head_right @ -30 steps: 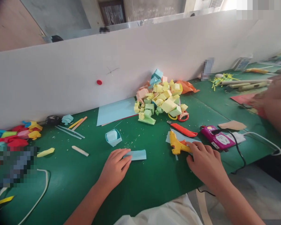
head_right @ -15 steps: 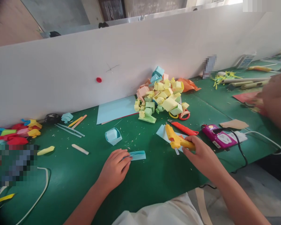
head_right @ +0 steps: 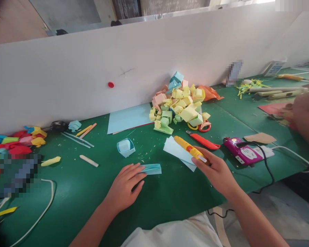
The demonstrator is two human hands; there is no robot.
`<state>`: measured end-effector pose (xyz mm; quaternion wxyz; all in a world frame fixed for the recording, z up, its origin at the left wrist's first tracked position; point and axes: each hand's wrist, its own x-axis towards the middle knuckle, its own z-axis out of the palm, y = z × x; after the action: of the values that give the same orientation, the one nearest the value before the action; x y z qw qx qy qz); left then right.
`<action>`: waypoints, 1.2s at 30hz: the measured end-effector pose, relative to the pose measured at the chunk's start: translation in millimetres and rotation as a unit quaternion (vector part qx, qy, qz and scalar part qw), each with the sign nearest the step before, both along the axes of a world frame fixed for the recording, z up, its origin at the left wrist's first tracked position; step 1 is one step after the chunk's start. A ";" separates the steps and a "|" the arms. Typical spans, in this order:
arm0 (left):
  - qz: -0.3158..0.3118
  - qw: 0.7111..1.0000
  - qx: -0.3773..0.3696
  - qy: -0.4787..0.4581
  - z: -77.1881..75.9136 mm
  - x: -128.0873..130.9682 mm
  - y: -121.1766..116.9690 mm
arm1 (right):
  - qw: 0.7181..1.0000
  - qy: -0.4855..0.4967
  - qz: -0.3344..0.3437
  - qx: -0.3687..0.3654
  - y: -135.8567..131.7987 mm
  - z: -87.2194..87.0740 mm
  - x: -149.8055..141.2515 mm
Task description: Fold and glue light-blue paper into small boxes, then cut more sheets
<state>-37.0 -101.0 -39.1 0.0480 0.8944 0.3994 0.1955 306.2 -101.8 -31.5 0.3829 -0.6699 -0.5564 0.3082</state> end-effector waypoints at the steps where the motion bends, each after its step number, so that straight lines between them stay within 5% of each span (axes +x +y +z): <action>1: 0.001 1.000 -0.002 -0.006 0.7 1.2 1.0 | 1.000 -0.001 0.001 0.006 -0.1 -0.2 0.3; 12: -0.007 0.999 0.013 -0.034 -6.9 8.9 11.5 | 0.996 0.086 -0.010 -0.004 -7.2 9.7 2.1; 20: 0.015 0.999 0.028 -0.037 -14.4 7.2 10.6 | 0.971 0.212 0.095 -0.057 -13.2 1.5 -14.7; 25: 0.054 0.998 0.020 -0.036 -11.3 8.3 8.1 | 0.966 0.184 0.121 -0.137 -14.7 -8.5 -22.0; 30: 0.121 0.992 -0.006 -0.038 -7.3 9.7 2.7 | 0.969 0.150 0.139 -0.135 -11.0 -0.1 -29.9; 36: 0.129 0.991 -0.023 -0.029 -4.3 8.3 2.1 | 0.948 0.061 0.285 -0.126 22.3 17.0 -32.7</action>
<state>-28.7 -98.9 -43.4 0.0542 0.8284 0.5139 0.2163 273.5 -79.5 -14.5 0.2250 -0.5059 -0.6562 0.5127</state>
